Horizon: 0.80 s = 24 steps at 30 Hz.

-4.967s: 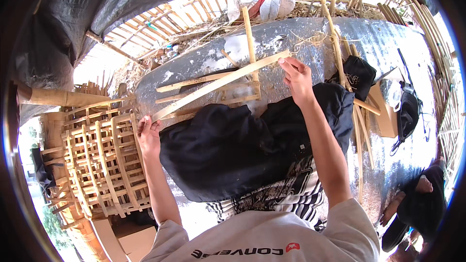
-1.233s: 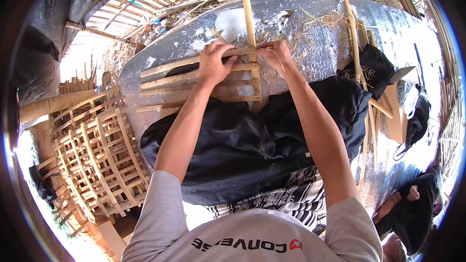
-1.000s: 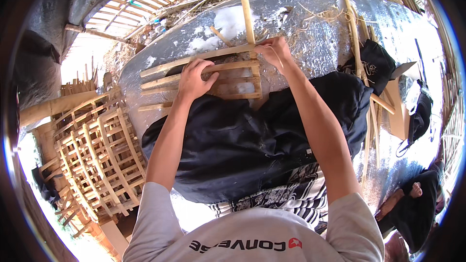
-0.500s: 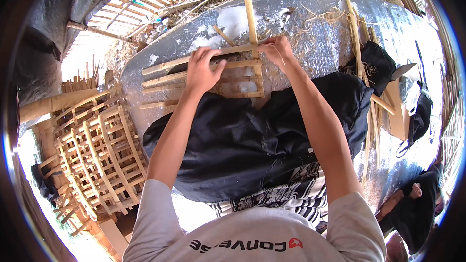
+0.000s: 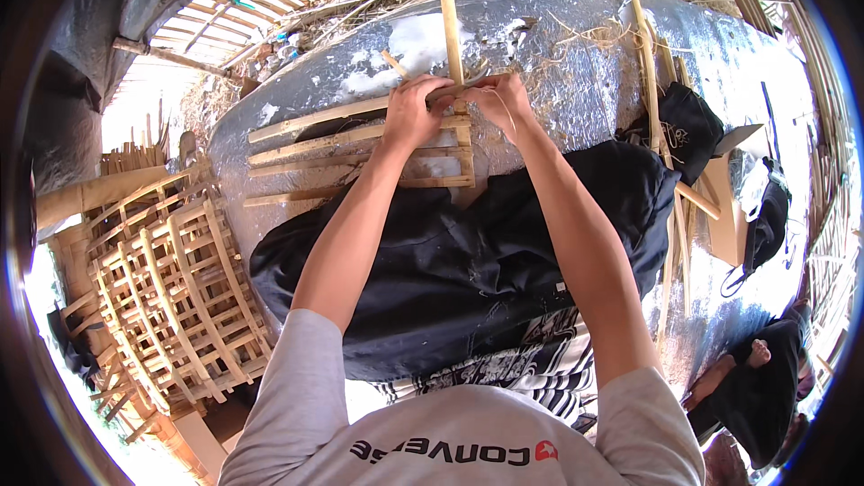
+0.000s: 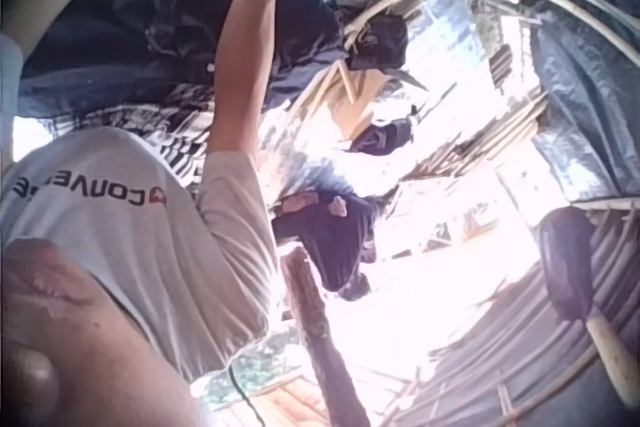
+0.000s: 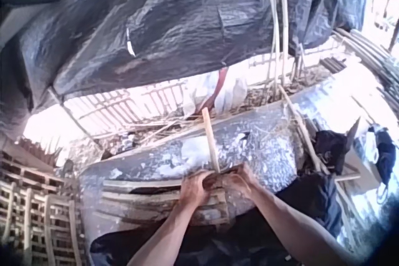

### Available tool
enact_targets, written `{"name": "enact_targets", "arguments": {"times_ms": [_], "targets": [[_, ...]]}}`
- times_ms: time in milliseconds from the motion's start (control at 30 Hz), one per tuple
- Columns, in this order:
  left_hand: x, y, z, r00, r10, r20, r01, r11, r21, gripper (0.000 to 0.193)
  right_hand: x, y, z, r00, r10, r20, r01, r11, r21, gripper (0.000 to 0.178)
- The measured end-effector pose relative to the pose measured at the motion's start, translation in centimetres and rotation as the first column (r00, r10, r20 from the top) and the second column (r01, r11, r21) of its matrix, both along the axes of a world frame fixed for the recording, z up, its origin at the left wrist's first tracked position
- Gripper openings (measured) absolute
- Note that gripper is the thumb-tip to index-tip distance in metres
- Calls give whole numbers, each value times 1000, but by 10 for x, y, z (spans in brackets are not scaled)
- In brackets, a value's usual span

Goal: The person assembles a wooden furniture frame by positioning bamboo strips and securing them with a hammer.

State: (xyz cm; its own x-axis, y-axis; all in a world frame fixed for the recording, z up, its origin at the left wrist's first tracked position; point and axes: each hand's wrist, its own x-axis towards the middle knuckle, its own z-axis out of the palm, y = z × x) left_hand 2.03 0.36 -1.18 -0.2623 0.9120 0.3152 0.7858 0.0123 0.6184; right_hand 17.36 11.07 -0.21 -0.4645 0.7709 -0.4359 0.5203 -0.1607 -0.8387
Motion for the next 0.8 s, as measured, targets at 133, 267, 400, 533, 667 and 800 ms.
{"name": "enact_targets", "arguments": {"times_ms": [133,267,400,533,667,800], "targets": [[-5,-4,-5,1000,13,18,-13,1000,14,21,11,7,22,998,-15,-64,11,998,-66,33],[-2,0,-7,998,21,53,-22,999,27,20,68,48,36,788,279,549,-381,921,78,39],[-1,-4,-2,997,63,55,-59,996,-62,20,105,61,51,351,382,855,-735,678,-1,35],[-4,0,-6,993,63,104,-49,989,-137,21,125,60,37,699,355,621,-593,772,227,41],[-4,0,-1,986,84,142,-46,968,-247,22,98,43,27,949,239,206,-231,971,-63,37],[-8,-3,-1,974,103,201,-48,965,-259,21,67,16,54,984,113,136,-79,968,-236,40]]}}
